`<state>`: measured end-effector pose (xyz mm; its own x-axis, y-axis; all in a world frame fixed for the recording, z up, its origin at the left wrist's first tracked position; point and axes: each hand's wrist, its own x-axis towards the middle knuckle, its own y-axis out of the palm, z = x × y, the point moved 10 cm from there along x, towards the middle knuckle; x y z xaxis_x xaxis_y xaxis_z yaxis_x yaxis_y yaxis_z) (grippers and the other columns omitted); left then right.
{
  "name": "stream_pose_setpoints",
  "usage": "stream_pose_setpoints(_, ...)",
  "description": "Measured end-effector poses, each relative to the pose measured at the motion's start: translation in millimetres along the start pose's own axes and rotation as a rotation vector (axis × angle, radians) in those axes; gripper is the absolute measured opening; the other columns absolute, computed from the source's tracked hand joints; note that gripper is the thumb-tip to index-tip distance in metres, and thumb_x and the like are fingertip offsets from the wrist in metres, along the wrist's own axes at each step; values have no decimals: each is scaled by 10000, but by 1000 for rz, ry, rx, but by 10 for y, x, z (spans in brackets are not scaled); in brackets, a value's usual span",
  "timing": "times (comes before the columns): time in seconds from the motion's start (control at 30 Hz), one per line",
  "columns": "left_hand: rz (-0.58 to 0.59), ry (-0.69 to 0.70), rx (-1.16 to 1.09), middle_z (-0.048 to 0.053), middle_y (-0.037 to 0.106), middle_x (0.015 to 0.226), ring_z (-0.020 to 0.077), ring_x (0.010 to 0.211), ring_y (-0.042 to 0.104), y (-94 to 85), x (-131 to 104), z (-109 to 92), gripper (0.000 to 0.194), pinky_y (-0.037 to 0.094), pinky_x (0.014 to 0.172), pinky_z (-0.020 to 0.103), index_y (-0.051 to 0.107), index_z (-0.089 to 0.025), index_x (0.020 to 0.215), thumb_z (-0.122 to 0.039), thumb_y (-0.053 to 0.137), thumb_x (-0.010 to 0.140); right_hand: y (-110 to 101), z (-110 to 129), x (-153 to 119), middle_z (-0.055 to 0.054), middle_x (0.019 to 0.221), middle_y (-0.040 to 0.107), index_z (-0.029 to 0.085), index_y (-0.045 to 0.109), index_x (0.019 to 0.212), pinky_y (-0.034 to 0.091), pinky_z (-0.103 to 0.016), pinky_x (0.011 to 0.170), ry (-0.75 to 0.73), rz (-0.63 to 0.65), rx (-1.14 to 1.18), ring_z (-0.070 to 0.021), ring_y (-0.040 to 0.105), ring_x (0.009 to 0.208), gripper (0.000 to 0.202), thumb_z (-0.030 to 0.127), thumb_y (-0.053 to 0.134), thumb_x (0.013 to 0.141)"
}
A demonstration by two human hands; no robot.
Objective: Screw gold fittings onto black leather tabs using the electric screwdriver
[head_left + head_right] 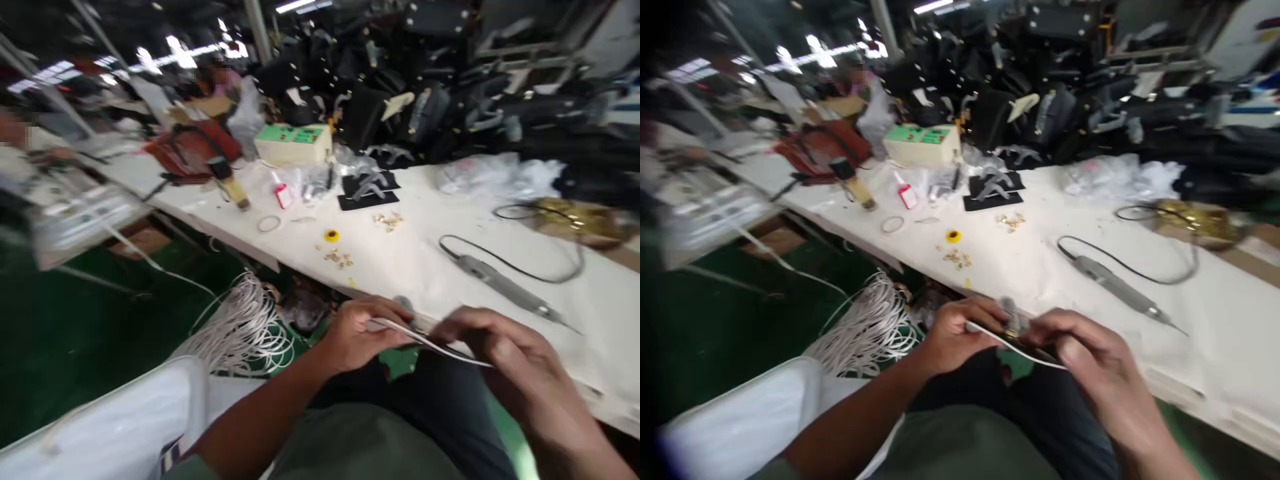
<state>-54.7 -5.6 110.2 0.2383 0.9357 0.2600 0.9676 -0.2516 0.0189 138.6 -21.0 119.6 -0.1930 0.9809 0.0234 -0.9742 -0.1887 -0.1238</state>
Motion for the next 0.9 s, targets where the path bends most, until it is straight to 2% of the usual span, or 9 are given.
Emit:
stream_pose_setpoints(0.1,139,337,192,86,831,1055,189,920,787,43,-17,-406,62,650,885,347,798,-212,922,-254,837,897,42,-32,-14,-88,937,771,209,788,1027,577,-340,812,111,56,51,-247,717,886,364,554,748,916)
stream_pose_setpoints(0.17,208,457,289,81,825,1104,185,945,782,112,-76,-537,83,653,887,356,782,-219,986,-191,810,913,123,-29,9,-68,958,760,207,796,1056,544,-293,786,157,154,32,-205,693,881,307,484,774,926)
stream_pose_setpoints(0.23,240,512,345,86,816,1135,189,968,777,170,-133,-598,115,651,885,358,770,-214,1023,-165,792,922,186,-2,1,-71,998,748,202,808,1073,520,-274,766,165,249,7,-185,674,888,292,462,757,950)
stream_pose_setpoints(0.33,272,560,391,94,807,1128,186,961,773,242,-193,-623,133,647,872,342,765,-202,1041,-132,771,928,238,17,-55,-81,1004,733,193,821,1090,489,-257,694,172,355,-40,-163,645,843,310,466,749,960)
stream_pose_setpoints(0.43,287,577,430,91,803,1113,186,945,770,274,-211,-604,132,649,850,338,761,-207,1044,-129,755,937,262,77,-91,-84,970,724,187,829,1087,488,-255,670,137,401,-66,-151,630,802,310,458,756,957)
stream_pose_setpoints(0.53,276,575,465,90,802,1120,195,928,765,270,-214,-588,153,648,824,353,759,-207,1052,-121,761,926,273,160,-102,-79,948,717,191,834,1050,510,-255,685,86,404,-88,-148,631,798,271,435,773,946)
stream_pose_setpoints(0.67,301,578,492,87,798,1120,202,926,763,306,-238,-582,138,654,818,367,763,-215,1049,-132,733,944,274,159,-122,-73,949,719,195,830,1054,543,-249,702,91,392,-69,-154,651,824,281,428,826,898)
stream_pose_setpoints(0.9,323,551,479,82,799,1115,193,932,764,352,-230,-553,125,647,835,346,768,-220,1049,-150,727,954,269,142,-125,-62,912,744,189,831,1031,523,-256,719,12,417,-112,-147,652,804,286,455,771,946)
